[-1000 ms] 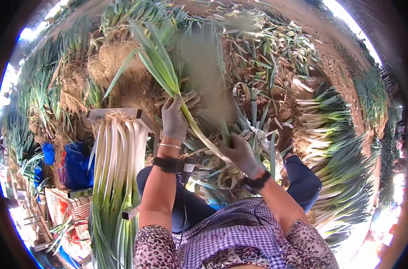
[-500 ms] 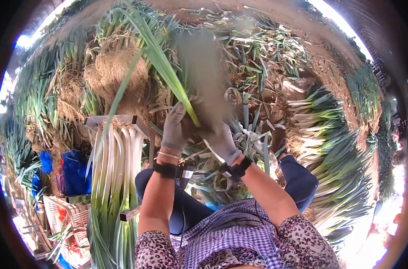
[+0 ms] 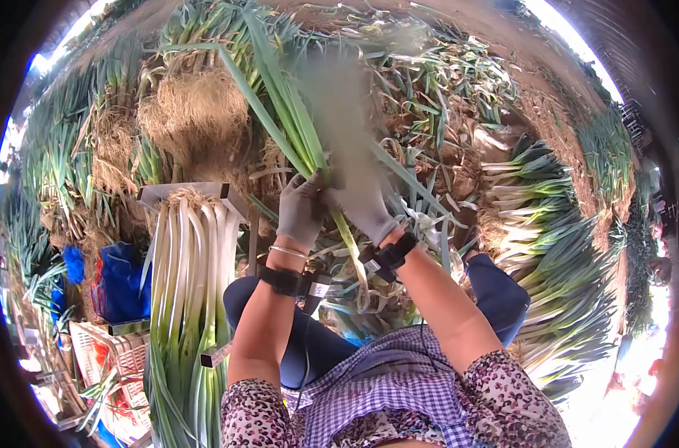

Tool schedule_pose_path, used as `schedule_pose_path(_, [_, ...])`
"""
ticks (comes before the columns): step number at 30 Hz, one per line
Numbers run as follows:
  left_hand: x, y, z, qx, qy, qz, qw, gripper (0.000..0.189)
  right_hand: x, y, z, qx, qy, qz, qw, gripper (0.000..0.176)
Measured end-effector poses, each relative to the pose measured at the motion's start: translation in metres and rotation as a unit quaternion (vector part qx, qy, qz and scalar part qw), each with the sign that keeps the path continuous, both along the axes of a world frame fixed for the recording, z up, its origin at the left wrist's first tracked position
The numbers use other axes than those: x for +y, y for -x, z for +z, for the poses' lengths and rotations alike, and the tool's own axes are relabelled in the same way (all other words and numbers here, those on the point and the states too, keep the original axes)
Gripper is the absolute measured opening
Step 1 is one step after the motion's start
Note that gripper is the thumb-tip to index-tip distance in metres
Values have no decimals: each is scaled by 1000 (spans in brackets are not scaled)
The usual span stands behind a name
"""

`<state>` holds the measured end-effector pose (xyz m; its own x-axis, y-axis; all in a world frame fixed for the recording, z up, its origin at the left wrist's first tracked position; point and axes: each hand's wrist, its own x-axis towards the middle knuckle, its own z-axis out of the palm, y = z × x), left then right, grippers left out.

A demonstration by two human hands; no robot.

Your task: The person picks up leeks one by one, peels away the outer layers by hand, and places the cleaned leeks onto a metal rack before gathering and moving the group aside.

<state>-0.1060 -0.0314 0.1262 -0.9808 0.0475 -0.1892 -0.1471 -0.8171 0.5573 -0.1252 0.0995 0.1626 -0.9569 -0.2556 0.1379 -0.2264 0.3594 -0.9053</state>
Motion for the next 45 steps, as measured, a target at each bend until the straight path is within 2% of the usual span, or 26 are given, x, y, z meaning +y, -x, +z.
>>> schedule_pose_path(3, [7,3,-15,-27,35,100,994,21,-1,-14,-9,-12,32,-20,999,33])
schedule_pose_path(5, [-9,12,-12,-51,83,139,985,20,0,-38,-3,-76,-30,-31,996,32])
schedule_pose_path(6, [-16,15,-12,-63,107,159,980,20,6,-49,-14,-67,3,-33,997,32])
schedule_pose_path(8, [-21,11,5,-60,61,171,982,18,36,-64,-15,-156,-12,-20,987,35])
schedule_pose_path(10, [-26,10,6,-49,23,176,983,18,76,-82,-19,-248,54,-41,966,36])
schedule_pose_path(12, [-31,6,9,-41,19,186,982,16,130,-95,-47,-285,4,-55,957,35])
schedule_pose_path(14, [-32,1,18,-21,20,185,982,16,175,-106,-50,-245,-256,-15,935,37])
schedule_pose_path(16, [-30,1,19,-3,34,181,983,18,183,-109,-55,-152,-257,-36,954,39])
schedule_pose_path(17, [-28,3,21,7,41,180,983,18,175,-107,-38,-104,-257,-46,960,40])
schedule_pose_path(18, [-22,2,21,20,44,169,984,20,163,-92,-24,-179,-351,-14,919,43])
schedule_pose_path(19, [-16,1,24,35,48,158,986,23,138,-87,-17,-99,-258,-27,961,44])
schedule_pose_path(20, [-11,2,27,53,52,148,986,25,108,-79,11,-122,-219,-11,968,46])
schedule_pose_path(23, [-6,1,32,120,22,56,991,32,50,-56,27,44,-138,18,989,33])
schedule_pose_path(24, [-5,-1,34,128,31,48,990,37,39,-44,18,79,-146,22,986,30])
schedule_pose_path(28, [-9,2,30,152,-6,9,988,38,25,-37,13,185,-183,10,965,23])
schedule_pose_path(31, [-3,4,31,153,8,0,988,38,25,-38,9,128,-231,13,964,23])
schedule_pose_path(33, [-6,2,31,148,14,-27,989,39,37,-26,-16,-16,-119,12,993,23])
schedule_pose_path(34, [-5,2,30,149,13,-20,989,39,38,-25,-12,-89,-61,13,994,23])
schedule_pose_path(37, [-4,2,28,145,16,-3,989,40,41,-42,12,-123,-5,-8,992,24])
schedule_pose_path(38, [-2,-2,33,135,22,-10,991,41,36,-47,23,-73,18,9,997,25])
schedule_pose_path(41, [3,6,25,119,4,-36,992,46,28,-43,22,80,-111,15,991,26])
schedule_pose_path(45, [3,5,14,129,-1,-43,991,49,26,-48,29,102,-211,23,972,25])
